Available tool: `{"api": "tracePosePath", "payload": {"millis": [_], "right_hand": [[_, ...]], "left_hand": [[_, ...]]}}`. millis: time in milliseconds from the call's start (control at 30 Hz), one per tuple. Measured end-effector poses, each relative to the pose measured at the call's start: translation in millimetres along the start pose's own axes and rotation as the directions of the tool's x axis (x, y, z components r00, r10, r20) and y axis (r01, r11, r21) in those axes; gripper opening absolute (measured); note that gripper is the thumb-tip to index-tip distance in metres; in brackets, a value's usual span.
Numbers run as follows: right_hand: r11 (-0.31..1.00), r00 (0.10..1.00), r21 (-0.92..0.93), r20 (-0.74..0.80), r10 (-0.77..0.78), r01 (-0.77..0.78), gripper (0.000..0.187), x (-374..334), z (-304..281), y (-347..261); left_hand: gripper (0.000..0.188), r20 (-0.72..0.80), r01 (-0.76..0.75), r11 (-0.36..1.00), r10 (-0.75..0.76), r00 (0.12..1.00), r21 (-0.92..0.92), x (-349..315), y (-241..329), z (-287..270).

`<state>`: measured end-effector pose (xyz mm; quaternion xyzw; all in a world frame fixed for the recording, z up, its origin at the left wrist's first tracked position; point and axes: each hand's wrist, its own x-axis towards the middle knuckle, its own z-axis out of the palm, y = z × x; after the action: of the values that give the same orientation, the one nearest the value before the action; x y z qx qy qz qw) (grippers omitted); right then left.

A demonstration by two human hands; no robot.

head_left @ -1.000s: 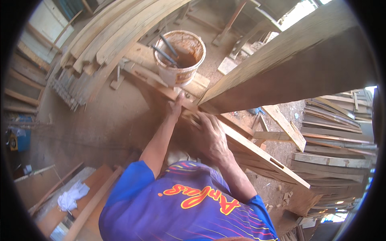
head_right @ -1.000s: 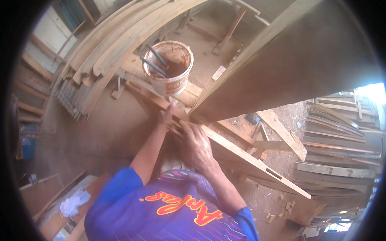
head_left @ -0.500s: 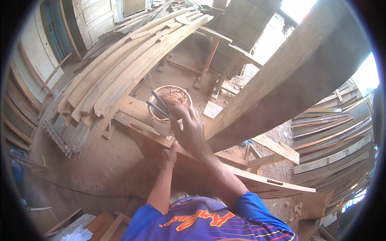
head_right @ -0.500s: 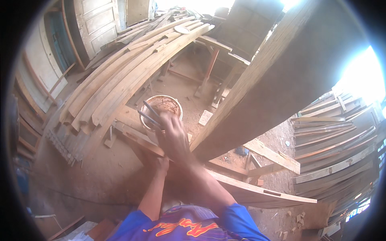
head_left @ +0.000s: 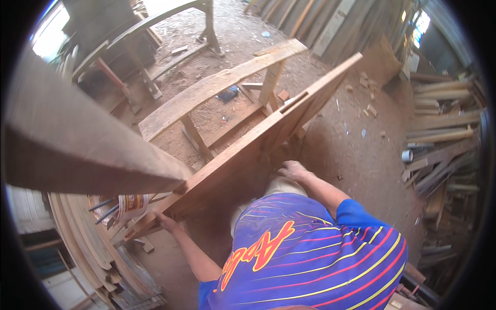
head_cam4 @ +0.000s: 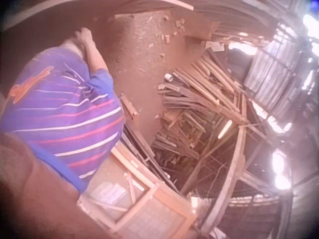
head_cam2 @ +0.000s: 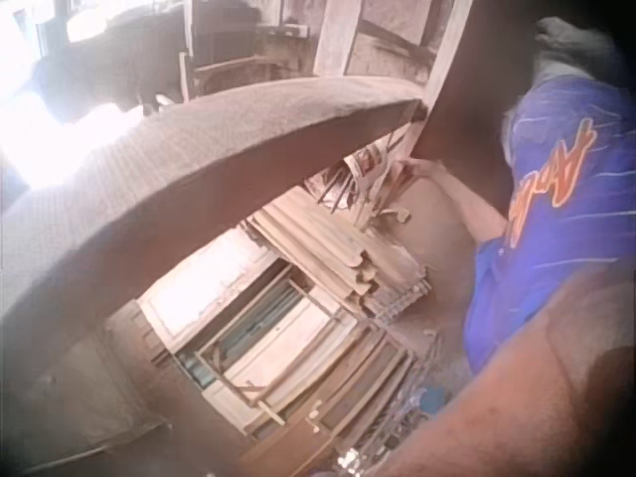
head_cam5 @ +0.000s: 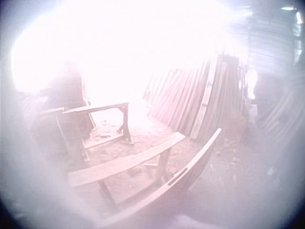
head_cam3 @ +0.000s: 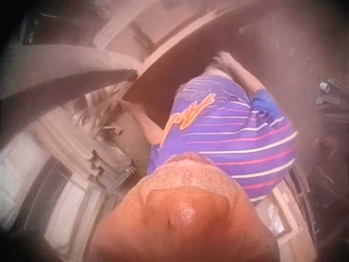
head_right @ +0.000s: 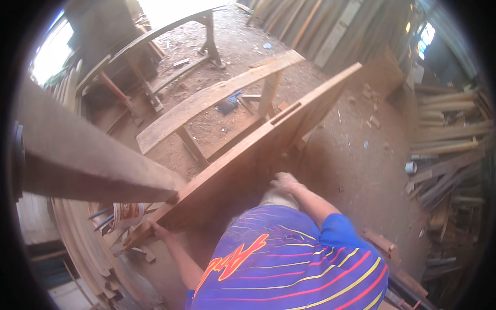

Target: The person applies glue from a squeeze bottle into the mortise joints of a wooden door frame, then rubs a small block of wood against the frame to sand or smooth the surface.

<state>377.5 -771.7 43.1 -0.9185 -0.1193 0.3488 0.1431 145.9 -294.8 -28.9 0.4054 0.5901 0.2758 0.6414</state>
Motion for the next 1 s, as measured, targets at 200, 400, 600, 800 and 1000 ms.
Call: {"api": "tracePosePath", "payload": {"millis": [200,400,600,800,1000], "right_hand": [[0.803,0.826,0.238,-0.004,0.564,-0.547,0.063,-55.5,82.8,234.2],[0.789,0.817,0.219,0.088,0.57,-0.574,0.056,-74.8,127.2,296.0],[0.849,0.931,0.451,-0.093,0.353,-0.277,0.047,-22.1,81.0,296.7],[0.755,0.831,0.633,-0.317,0.457,-0.174,0.039,-15.2,29.8,311.8],[0.618,0.816,0.673,-0.039,0.577,-0.405,0.04,-55.0,67.9,322.1]], "left_hand": [[0.056,0.258,-0.416,0.796,0.332,0.907,0.439,-79.0,-29.6,10.7],[0.07,0.737,-0.916,0.096,0.565,0.372,0.389,-216.4,-19.3,207.0],[0.08,0.904,-0.946,-0.081,0.33,0.272,0.314,-215.8,-29.1,326.8],[0.066,0.893,-0.869,-0.217,0.181,0.412,0.445,-204.5,-48.8,342.2],[0.057,0.906,-0.881,-0.274,0.294,0.306,0.387,-215.4,-51.3,338.9]]}}
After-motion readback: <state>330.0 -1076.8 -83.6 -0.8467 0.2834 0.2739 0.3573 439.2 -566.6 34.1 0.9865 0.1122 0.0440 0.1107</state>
